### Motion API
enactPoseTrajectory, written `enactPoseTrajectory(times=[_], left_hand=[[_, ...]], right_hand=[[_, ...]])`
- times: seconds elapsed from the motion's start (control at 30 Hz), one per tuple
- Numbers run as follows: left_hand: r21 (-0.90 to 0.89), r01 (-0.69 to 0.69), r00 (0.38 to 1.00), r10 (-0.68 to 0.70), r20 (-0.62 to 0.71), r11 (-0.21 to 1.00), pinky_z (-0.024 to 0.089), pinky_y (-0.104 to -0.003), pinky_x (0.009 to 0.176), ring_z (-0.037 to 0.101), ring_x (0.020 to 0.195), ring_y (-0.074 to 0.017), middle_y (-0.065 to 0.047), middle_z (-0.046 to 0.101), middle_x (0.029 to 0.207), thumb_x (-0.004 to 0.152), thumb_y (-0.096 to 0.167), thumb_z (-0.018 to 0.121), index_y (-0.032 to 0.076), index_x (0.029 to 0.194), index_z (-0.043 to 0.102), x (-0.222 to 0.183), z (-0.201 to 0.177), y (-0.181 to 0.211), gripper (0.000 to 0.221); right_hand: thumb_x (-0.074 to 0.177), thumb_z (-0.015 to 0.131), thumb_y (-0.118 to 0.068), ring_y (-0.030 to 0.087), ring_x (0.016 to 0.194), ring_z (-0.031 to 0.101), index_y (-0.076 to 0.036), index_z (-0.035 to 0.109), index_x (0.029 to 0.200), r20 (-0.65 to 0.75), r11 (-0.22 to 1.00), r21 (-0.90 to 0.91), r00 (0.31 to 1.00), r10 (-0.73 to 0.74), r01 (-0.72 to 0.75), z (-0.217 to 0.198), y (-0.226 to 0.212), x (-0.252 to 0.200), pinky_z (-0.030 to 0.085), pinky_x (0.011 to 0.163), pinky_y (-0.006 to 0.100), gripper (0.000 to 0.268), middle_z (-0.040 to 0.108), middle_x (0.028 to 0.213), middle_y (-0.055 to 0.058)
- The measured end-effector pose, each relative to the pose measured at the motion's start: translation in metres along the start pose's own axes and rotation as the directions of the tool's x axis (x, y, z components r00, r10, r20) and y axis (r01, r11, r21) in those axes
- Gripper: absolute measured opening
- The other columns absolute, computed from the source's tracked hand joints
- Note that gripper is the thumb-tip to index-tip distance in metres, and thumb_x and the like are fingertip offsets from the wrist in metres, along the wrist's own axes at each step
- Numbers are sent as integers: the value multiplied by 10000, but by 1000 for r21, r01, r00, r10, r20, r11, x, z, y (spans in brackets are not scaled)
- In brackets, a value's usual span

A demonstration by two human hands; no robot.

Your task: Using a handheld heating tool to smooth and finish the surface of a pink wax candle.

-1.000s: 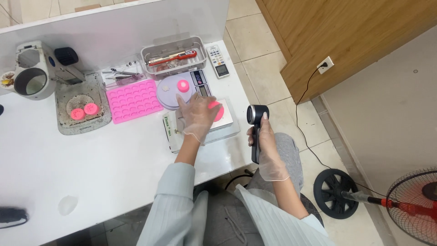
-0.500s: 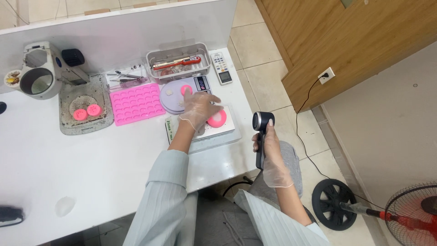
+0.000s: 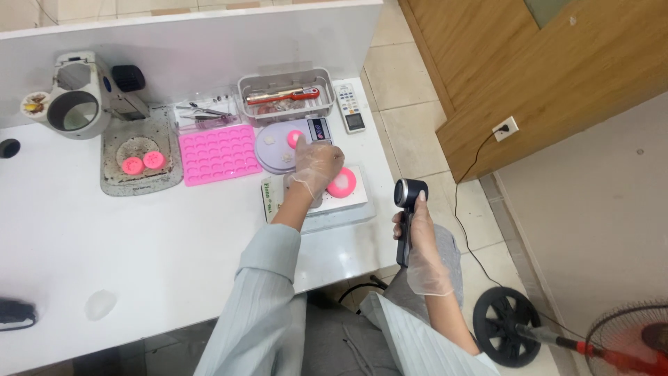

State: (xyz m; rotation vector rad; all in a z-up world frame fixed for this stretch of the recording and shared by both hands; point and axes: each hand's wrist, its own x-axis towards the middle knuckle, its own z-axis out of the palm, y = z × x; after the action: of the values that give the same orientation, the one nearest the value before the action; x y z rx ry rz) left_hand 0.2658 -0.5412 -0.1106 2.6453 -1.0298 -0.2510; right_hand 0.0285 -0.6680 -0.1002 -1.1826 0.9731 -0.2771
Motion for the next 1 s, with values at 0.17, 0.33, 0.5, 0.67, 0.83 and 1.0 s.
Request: enactPoseTrajectory(times=[0.17, 0.33, 0.5, 0.67, 0.83, 1.0], left_hand=[[-162, -51, 999, 49, -20, 985, 178, -583, 1095, 657, 1013, -242, -54, 741, 1037, 815, 529, 709, 269, 994, 804, -13, -15, 2, 329], [-266, 12, 982, -61, -179, 964, 251, -542, 1177, 656, 1148, -237, -56, 745, 1125, 869, 560, 668, 262, 1078, 789, -28, 11, 14, 384], [-83, 45, 993, -53, -103, 996, 234, -528, 1129, 458, 1365, -265, -118, 545, 1428, 757, 664, 722, 138, 1440, 495, -74, -30, 35, 892], [41, 44, 999, -43, -20, 998, 161, -582, 1210, 452, 1389, -251, -82, 550, 1444, 785, 549, 721, 92, 1545, 371, -67, 14, 37, 953], [43, 69, 996, -66, -61, 997, 153, -618, 1195, 474, 1376, -251, -74, 589, 1396, 809, 454, 704, 76, 1530, 387, -68, 8, 38, 874], [-77, 46, 994, -54, -99, 996, 115, -645, 1215, 530, 1329, -245, -80, 649, 1304, 808, 427, 690, 70, 1460, 473, -74, 5, 37, 775]], right_hand=[[1030, 362, -619, 154, 519, 498, -84, 551, 1057, 38, 1000, 18, 999, 8, -8, -6, 18, 21, 445, 495, 309, 567, 576, 705, 59], [1045, 336, -657, 146, 525, 490, -94, 549, 1065, 100, 999, -43, 995, 0, 4, -10, 23, 31, 434, 504, 302, 603, 565, 718, 54], [1064, 290, -670, 133, 559, 485, -134, 565, 1128, 125, 996, -93, 992, 5, 7, 9, 10, 27, 430, 532, 298, 605, 554, 747, 41], [1104, 300, -669, 145, 578, 463, -138, 546, 1148, 82, 997, -78, 997, 4, 2, 19, 3, 20, 421, 560, 298, 587, 544, 772, 44], [1105, 306, -684, 142, 587, 464, -145, 543, 1158, 100, 995, -100, 995, -18, 28, 25, 7, 13, 419, 570, 296, 592, 539, 778, 36], [1094, 317, -680, 127, 592, 478, -154, 541, 1156, 113, 996, -82, 994, -16, 25, 28, 2, 0, 427, 572, 284, 575, 544, 775, 28]])
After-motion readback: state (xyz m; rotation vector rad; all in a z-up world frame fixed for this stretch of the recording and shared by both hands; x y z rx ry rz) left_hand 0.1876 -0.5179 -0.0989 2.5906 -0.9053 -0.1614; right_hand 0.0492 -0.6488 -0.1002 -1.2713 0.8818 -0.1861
